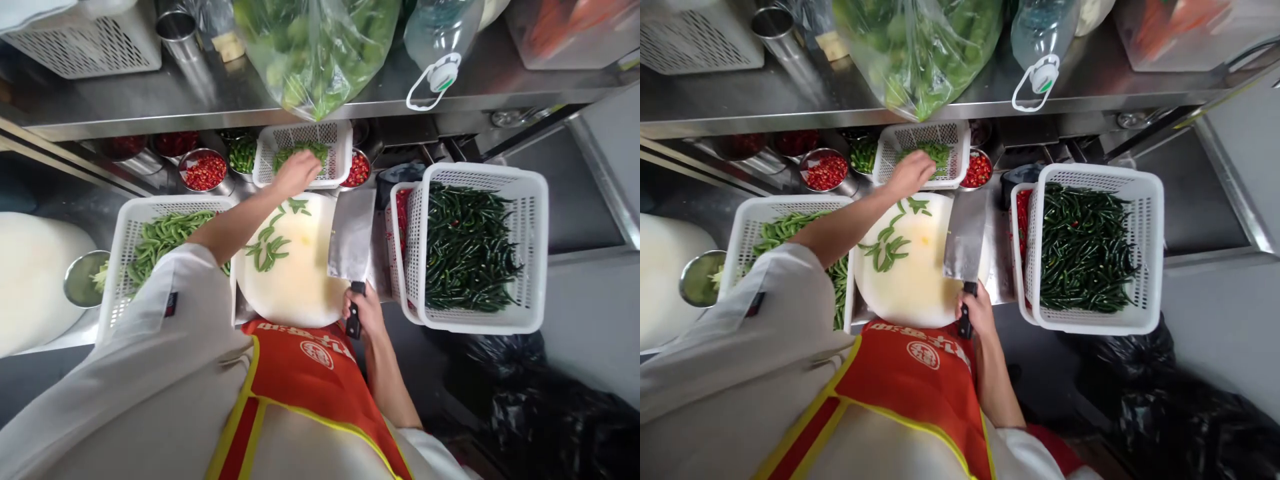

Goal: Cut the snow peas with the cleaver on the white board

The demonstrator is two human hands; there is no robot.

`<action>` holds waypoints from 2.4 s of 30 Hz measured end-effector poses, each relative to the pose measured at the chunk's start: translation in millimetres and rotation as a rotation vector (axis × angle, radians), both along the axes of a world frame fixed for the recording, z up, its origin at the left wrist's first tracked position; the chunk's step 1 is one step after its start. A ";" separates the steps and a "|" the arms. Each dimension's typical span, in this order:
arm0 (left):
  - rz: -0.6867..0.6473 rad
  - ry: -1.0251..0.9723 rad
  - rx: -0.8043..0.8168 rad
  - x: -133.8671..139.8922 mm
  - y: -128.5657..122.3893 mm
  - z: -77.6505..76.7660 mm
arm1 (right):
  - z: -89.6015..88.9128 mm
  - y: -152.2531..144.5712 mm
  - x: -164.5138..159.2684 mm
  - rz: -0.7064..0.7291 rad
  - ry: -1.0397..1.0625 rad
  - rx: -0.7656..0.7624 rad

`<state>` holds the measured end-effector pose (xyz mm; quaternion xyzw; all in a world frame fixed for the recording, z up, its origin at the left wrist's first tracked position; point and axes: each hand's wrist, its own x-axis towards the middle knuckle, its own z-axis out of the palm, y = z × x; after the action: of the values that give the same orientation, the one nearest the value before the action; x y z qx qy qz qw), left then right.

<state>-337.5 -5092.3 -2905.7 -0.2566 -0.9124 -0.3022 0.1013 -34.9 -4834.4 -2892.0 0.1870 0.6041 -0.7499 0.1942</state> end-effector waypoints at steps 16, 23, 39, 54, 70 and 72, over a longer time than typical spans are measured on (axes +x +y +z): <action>0.182 -0.212 -0.102 121.9 42.2 -85.1 | -28.0 26.4 58.4 0.023 -0.118 0.083; -0.037 -0.223 -0.096 170.6 32.9 -82.6 | -29.9 43.2 60.4 0.116 -0.092 0.217; -0.192 -0.161 -0.502 163.3 57.7 -48.8 | -30.7 37.6 53.3 0.169 -0.054 0.285; 0.214 -0.453 -0.379 77.8 -28.7 13.7 | -40.4 40.1 53.3 0.175 -0.068 0.234; 0.379 -0.430 -0.311 105.8 -82.7 -44.5 | -36.4 43.1 47.7 0.206 -0.095 0.260; 0.457 -0.398 -0.261 105.1 -87.9 -41.1 | -36.1 42.4 47.9 0.206 -0.085 0.258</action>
<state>-232.4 -5180.2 -2946.8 0.0080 -0.9794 -0.1962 -0.0474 13.0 -4792.0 -2928.1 0.1790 0.7027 -0.6335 0.2699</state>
